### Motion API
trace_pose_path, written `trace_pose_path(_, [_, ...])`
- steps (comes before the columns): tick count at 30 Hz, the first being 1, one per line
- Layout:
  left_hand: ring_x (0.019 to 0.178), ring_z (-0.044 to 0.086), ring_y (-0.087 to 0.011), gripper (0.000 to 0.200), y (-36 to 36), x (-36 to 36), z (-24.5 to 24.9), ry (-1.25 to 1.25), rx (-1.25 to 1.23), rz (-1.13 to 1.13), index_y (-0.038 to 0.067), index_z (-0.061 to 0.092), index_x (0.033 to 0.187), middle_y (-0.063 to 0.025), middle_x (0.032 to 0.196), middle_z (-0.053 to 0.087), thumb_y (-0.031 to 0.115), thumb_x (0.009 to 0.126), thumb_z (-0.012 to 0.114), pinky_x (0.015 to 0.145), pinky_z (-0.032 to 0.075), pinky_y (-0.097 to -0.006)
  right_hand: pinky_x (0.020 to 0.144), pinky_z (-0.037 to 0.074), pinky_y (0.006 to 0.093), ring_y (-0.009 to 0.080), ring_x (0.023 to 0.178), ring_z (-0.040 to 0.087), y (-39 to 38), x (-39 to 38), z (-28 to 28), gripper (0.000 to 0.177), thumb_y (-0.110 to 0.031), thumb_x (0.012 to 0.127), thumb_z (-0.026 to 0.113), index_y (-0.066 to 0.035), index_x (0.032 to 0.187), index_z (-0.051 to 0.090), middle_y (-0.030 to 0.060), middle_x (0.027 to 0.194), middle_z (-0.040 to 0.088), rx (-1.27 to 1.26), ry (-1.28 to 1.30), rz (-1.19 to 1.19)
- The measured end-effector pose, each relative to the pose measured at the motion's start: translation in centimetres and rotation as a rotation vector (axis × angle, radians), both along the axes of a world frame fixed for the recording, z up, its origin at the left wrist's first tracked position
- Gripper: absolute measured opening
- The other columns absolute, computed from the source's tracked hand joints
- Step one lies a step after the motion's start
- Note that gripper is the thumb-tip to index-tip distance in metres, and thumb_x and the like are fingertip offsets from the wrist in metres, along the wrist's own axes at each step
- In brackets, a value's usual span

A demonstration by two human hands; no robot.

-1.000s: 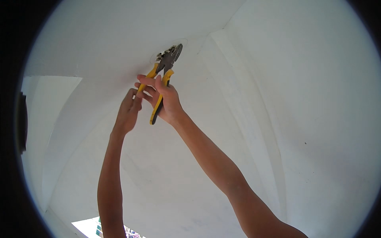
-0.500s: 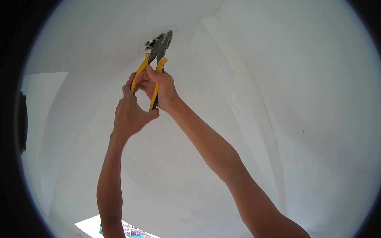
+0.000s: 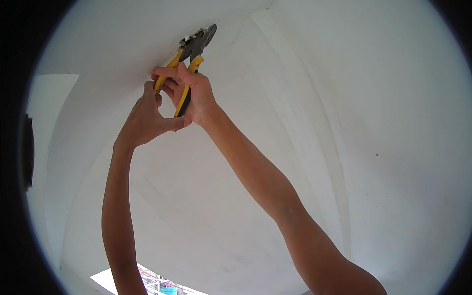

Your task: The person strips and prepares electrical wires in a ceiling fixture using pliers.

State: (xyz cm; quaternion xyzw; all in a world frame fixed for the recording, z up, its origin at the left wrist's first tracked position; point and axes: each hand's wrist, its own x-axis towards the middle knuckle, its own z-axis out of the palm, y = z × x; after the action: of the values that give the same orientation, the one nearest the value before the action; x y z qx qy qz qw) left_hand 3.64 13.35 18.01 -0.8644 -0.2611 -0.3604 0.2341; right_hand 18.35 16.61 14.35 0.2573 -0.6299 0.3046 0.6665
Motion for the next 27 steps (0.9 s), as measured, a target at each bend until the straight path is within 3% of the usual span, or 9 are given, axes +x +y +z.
trace_pose_path(7, [0.071,0.066,-0.0277,0.086,-1.3,1.6,-3.1,-0.059,-0.092,0.009,-0.011,0.038,0.116,-0.02,0.087,0.062,0.034,0.059,0.084,0.06,0.053,-0.0363,0.098,0.042,0.0433,0.0303,0.106,0.059,-0.5,1.3,-1.1,0.041,-0.032,0.095,0.05,0.004,0.1,0.069,0.0179,0.109,0.067,-0.029,-0.051,-0.128])
trace_pose_path(9, [0.068,0.067,-0.0285,0.079,-1.8,1.6,-4.5,-0.174,0.027,-0.037,-0.009,0.039,0.112,-0.0213,0.086,0.064,0.032,0.06,0.083,0.058,0.054,-0.0357,0.098,0.042,0.0435,0.0306,0.106,0.059,-1.2,1.4,-1.6,0.039,-0.03,0.095,0.05,0.004,0.098,0.069,0.0186,0.109,0.067,-0.065,-0.066,-0.094])
trace_pose_path(14, [0.066,0.059,-0.0216,0.08,-1.5,0.1,-4.0,-0.166,-0.02,0.01,-0.003,0.04,0.111,-0.0106,0.079,0.056,0.036,0.058,0.086,0.059,0.049,-0.033,0.101,0.041,0.0441,0.0314,0.11,0.058,-1.5,0.4,-1.3,0.04,-0.029,0.096,0.049,0.006,0.101,0.069,0.0204,0.112,0.065,-0.036,-0.139,-0.034])
trace_pose_path(16, [0.072,0.05,-0.0171,0.083,-0.3,-0.3,-2.5,-0.108,-0.025,-0.023,0.001,0.039,0.111,-0.0048,0.08,0.047,0.04,0.056,0.088,0.064,0.046,-0.032,0.103,0.04,0.0438,0.0319,0.113,0.056,-1.0,-0.6,-0.8,0.044,-0.032,0.098,0.049,0.008,0.105,0.068,0.0215,0.116,0.063,-0.093,0.027,-0.05])
trace_pose_path(21, [0.076,0.052,-0.0189,0.092,2.5,0.9,-0.3,-0.003,-0.063,-0.117,-0.001,0.036,0.119,-0.009,0.092,0.049,0.038,0.054,0.089,0.068,0.049,-0.0338,0.103,0.04,0.043,0.0318,0.114,0.055,0.2,1.1,-0.2,0.046,-0.033,0.098,0.05,0.009,0.108,0.067,0.0203,0.115,0.063,-0.11,0.032,-0.045])
trace_pose_path(23, [0.08,0.054,-0.0212,0.097,1.2,0.6,-1.2,0.021,-0.106,0.041,-0.003,0.032,0.123,-0.0106,0.095,0.049,0.036,0.055,0.088,0.072,0.052,-0.0362,0.103,0.04,0.0425,0.0316,0.114,0.055,0.7,1.0,-0.2,0.046,-0.033,0.098,0.051,0.009,0.108,0.067,0.0198,0.114,0.063,-0.078,0.011,-0.045])
trace_pose_path(27, [0.085,0.057,-0.024,0.095,2.1,1.1,-1.8,-0.032,-0.106,0.002,-0.004,0.028,0.124,-0.0126,0.097,0.048,0.032,0.057,0.086,0.072,0.053,-0.0357,0.102,0.041,0.043,0.0316,0.111,0.056,0.3,0.9,-0.3,0.046,-0.031,0.096,0.052,0.012,0.106,0.066,0.0193,0.109,0.063,-0.157,0.014,-0.088])
